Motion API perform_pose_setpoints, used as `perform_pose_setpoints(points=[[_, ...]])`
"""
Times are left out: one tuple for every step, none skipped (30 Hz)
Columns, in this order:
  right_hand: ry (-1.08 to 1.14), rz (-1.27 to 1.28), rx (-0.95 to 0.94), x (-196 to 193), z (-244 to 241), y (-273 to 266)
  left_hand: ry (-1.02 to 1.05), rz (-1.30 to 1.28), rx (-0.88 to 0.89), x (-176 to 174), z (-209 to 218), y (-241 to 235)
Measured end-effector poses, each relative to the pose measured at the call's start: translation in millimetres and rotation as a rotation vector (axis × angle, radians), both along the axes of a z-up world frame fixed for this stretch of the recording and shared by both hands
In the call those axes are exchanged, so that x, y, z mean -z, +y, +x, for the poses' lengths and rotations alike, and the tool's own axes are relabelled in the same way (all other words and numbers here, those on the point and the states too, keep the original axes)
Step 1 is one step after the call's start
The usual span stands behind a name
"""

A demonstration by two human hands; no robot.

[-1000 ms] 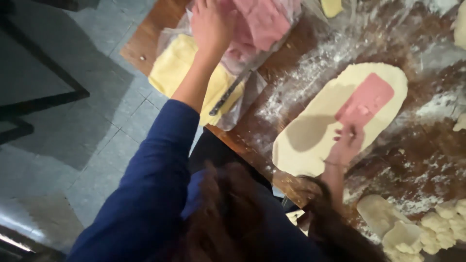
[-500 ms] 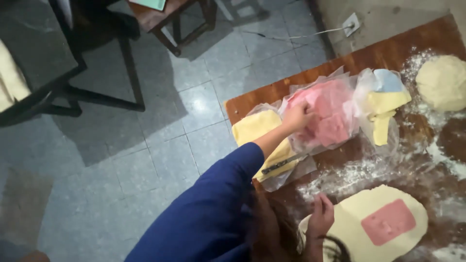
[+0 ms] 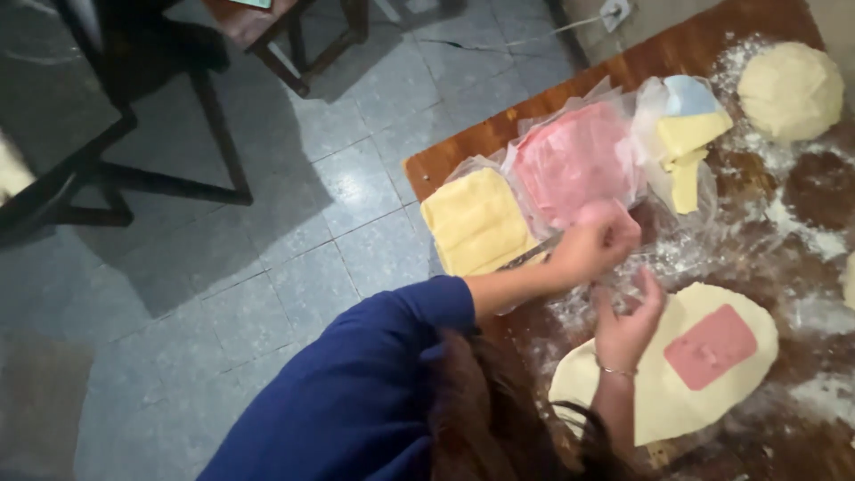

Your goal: The recorder prepares pastries by rolling out dough, adding ham and cheese fillings, and then rolling the dough around the filling before placing them on a baking tray.

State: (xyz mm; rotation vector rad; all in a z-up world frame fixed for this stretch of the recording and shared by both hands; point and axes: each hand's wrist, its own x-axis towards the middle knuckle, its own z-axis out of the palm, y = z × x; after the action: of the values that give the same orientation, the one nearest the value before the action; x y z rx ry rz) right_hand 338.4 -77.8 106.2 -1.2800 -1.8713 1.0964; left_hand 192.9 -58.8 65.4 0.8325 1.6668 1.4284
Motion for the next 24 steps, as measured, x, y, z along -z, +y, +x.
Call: perform_pose_setpoints(points=[[-0.087, 0.107, -0.05, -8.0, 1.9, -1.5, 0.012, -0.063, 0.052, -14.1, 9.2, -13.4], [-0.08, 0.106, -0.057, -6.2, 8.0, -4.4, 0.019, -0.064, 0.045, -22.3, 14.2, -24.7], [-0.104, 0.14, -0.051, -6.4, 20.6, -8.8, -0.058, -0.086, 0.091, -31.1, 25.9, -36.2], [-0.128, 0.173, -0.046, -6.2, 34.4, -12.3, -0.134, -0.108, 0.137, -39.5, 38.8, -46.8], [-0.127, 0.168, -0.035, -1.4, 42.3, -23.1, -0.132, -0.114, 0.147, -35.8, 49.9, -55.3], [-0.082, 0.137, 0.005, 4.3, 51.5, -32.4, -0.165, -0.095, 0.219, -31.2, 62.3, -62.5], [-0.057, 0.116, 0.064, 5.0, 72.6, -40.7, -0.216, -0.066, 0.313, -28.9, 86.6, -66.2], [-0.077, 0.12, 0.092, 16.4, 88.6, -44.3, -0.233, -0.062, 0.343, -37.2, 91.1, -74.1], [-0.056, 0.127, 0.116, 24.2, 114.7, -51.1, -0.117, -0.035, 0.357, -46.7, 104.2, -83.0], [-0.035, 0.136, 0.14, 33.0, 142.8, -56.5, -0.002, -0.003, 0.368, -54.4, 117.5, -89.6], [-0.071, 0.139, 0.192, 31.4, 158.1, -63.8, -0.033, 0.005, 0.423, -51.9, 128.0, -95.3], [0.09, 0.058, 0.189, 31.4, 173.9, -68.8, -0.014, 0.09, 0.444, -47.5, 138.7, -98.3], [0.247, -0.019, 0.2, 29.2, 194.7, -80.0, -0.009, 0.173, 0.474, -43.7, 153.9, -104.5], [0.208, -0.011, 0.267, 21.9, 204.8, -85.8, -0.055, 0.179, 0.538, -42.3, 167.2, -107.1], [0.289, -0.11, 0.306, 20.4, 216.0, -94.1, -0.217, 0.119, 0.543, -35.1, 181.6, -113.2], [0.378, -0.203, 0.346, 19.9, 227.1, -100.8, -0.375, 0.05, 0.549, -27.3, 195.7, -118.2], [0.352, -0.196, 0.406, 13.1, 239.6, -113.8, -0.409, 0.038, 0.603, -38.2, 206.4, -130.8], [0.39, -0.228, 0.427, 4.4, 249.2, -125.1, -0.399, 0.02, 0.593, -51.1, 213.1, -141.4], [0.451, -0.258, 0.414, 2.9, 245.4, -122.8, -0.361, 0.011, 0.556, -61.1, 206.1, -143.7], [0.449, -0.25, 0.44, -0.2, 254.4, -130.1, -0.367, 0.009, 0.583, -61.0, 216.2, -149.6], [0.514, -0.336, 0.457, -0.4, 257.7, -129.8, -0.199, 0.028, 0.568, -60.0, 220.5, -150.9], [0.58, -0.421, 0.471, -0.7, 259.1, -129.7, -0.031, 0.048, 0.551, -59.0, 223.0, -152.2], [0.585, -0.428, 0.477, -2.5, 263.1, -134.2, -0.028, 0.04, 0.556, -59.6, 227.5, -155.9], [0.653, -0.474, 0.486, -4.2, 265.9, -139.0, -0.111, 0.018, 0.554, -60.0, 230.8, -159.9]])
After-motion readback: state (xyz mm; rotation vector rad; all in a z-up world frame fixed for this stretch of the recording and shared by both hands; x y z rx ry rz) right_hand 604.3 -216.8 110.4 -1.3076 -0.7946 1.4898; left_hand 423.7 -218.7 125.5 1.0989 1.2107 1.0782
